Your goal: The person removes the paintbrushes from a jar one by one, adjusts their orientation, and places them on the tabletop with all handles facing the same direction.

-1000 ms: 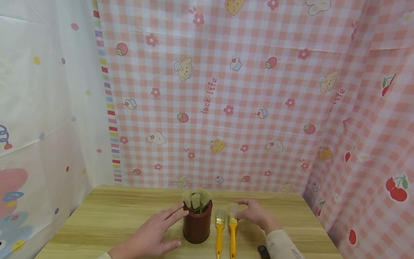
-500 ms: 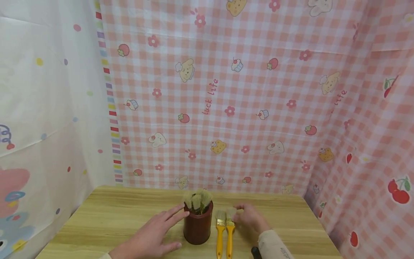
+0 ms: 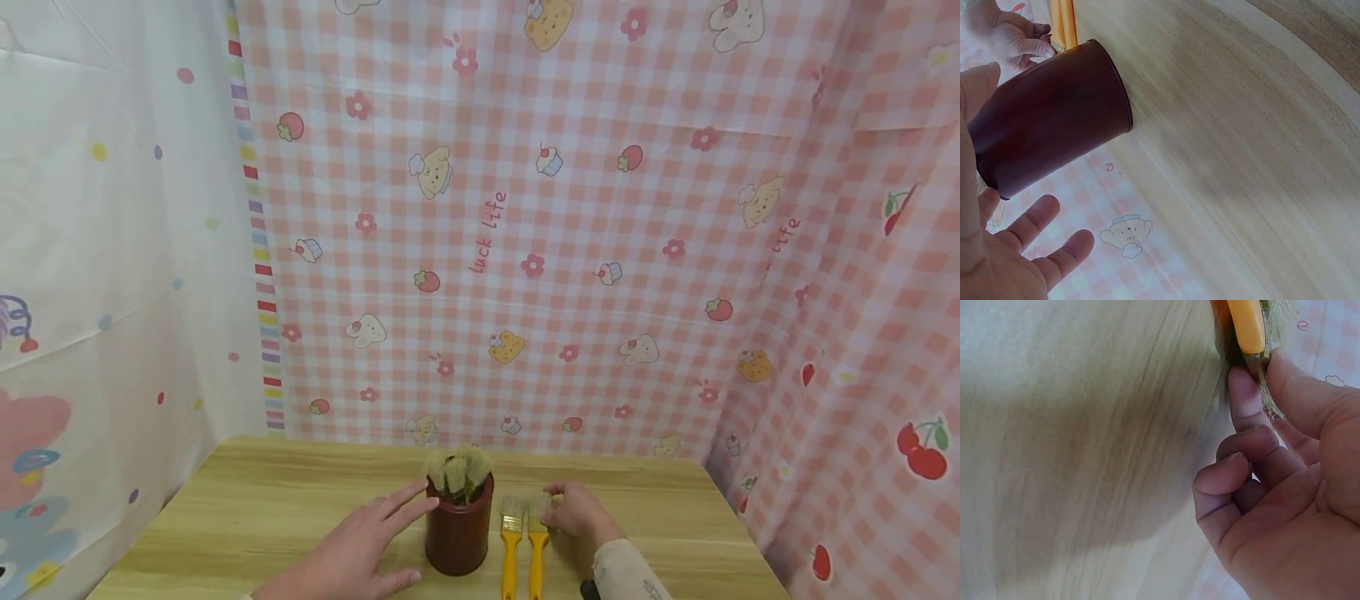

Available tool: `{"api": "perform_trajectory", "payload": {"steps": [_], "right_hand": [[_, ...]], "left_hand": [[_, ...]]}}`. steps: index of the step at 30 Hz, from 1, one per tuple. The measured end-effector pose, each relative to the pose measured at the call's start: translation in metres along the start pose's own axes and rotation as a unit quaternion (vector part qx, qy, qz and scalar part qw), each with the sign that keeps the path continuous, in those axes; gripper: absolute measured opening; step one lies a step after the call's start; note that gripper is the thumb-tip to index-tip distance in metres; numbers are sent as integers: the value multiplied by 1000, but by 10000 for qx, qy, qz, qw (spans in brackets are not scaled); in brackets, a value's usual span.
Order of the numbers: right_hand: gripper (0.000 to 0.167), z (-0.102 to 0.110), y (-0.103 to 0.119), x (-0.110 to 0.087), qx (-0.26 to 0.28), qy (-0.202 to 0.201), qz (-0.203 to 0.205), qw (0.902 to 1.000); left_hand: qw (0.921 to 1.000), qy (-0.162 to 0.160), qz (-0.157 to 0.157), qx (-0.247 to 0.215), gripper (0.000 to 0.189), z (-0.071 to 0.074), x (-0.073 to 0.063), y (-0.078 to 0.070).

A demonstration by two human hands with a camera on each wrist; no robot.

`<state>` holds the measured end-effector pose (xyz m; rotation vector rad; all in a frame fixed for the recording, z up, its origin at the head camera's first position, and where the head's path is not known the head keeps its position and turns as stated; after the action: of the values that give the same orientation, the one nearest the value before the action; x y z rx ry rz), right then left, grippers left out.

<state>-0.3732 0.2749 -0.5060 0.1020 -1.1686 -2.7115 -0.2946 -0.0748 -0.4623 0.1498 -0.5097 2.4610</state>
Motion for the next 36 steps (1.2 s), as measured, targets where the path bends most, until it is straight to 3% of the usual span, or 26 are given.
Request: {"api": "perform_trajectory", "payload": {"steps": [12,22,36], "right_hand": [[50,0,-3,-1,-72,7,-21,10000],[48,0,-10,-1,-180,-168,36,9997],[52,4,-10,-3,-201,-90,3,9998]], "left_hand": [[9999,-94,-54,75,84,-3,0,2],[9999,15,61,114,87,-4,2,2],[9998,88,126,87,88,-4,3,3]]}}
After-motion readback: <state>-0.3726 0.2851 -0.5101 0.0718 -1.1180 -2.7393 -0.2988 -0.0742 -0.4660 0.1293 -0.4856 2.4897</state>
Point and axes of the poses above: each hand's wrist, its own x-axis towards the middle knuckle, its own z-axis out of the back of the hand, y = z × x, the point moved 4 cm from there along x, towards the middle knuckle, and after that the axes turned 12 degrees about z, right-handed, at the moved point
